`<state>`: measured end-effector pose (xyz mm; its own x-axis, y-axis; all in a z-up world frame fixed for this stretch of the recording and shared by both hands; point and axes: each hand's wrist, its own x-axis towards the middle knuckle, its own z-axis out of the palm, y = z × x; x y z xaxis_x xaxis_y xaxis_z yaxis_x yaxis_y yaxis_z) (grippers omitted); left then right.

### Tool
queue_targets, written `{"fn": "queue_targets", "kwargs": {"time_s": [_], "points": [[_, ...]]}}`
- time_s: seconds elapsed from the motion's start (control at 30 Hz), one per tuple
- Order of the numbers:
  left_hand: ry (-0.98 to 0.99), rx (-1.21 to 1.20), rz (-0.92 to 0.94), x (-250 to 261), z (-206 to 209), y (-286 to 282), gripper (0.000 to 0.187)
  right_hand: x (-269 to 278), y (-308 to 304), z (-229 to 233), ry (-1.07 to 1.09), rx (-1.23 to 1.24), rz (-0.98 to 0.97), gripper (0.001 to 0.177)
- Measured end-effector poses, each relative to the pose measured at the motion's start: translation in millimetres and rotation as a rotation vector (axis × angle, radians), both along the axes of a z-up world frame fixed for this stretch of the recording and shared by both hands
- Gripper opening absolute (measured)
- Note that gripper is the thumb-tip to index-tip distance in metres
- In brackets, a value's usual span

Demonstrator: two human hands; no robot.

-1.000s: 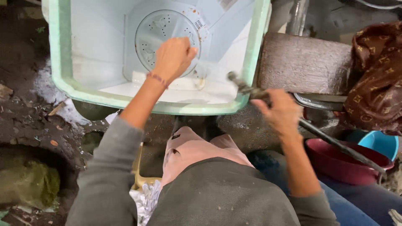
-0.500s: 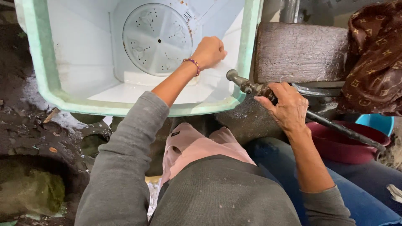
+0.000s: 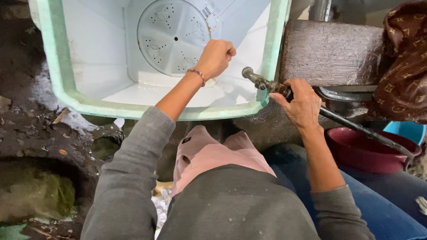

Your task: Repairing or securing a water hose on a washing machine using plastic ties.

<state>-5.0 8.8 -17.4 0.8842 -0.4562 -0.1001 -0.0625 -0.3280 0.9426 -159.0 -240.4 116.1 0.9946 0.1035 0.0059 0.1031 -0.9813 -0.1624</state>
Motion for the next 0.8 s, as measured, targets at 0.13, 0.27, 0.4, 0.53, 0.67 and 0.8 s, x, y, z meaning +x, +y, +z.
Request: {"fn": "queue_targets", "kwargs": {"time_s": [0.13,0.27,0.4,0.53,0.67,0.8], "points": [[-0.098,0.102,0.054,-12,0,16,0.020,-8,0,-7,-0.024,0.001,-0.033,0.059],[-0.135,0.106,0.096,-24,1,29,0.018,-12,-1,-8,-0.091,-0.019,-0.014,0.057],[-0.120,0.127,0.104,-39,3,41,0.016,-11,-10,-9,-0.104,0.049,-0.039,0.058],[-0.022,0.166,0.135,-52,13,53,0.013,-12,-9,-9,-0.115,0.029,-0.007,0.060],[-0.080,0.223,0.145,-67,19,64,0.011,-17,-6,-6,-0.102,-0.079,-0.022,0.063],[-0.061,0.318,0.142,-82,28,73,0.013,-20,-1,10,-0.101,-0.136,-0.023,0.067]]}}
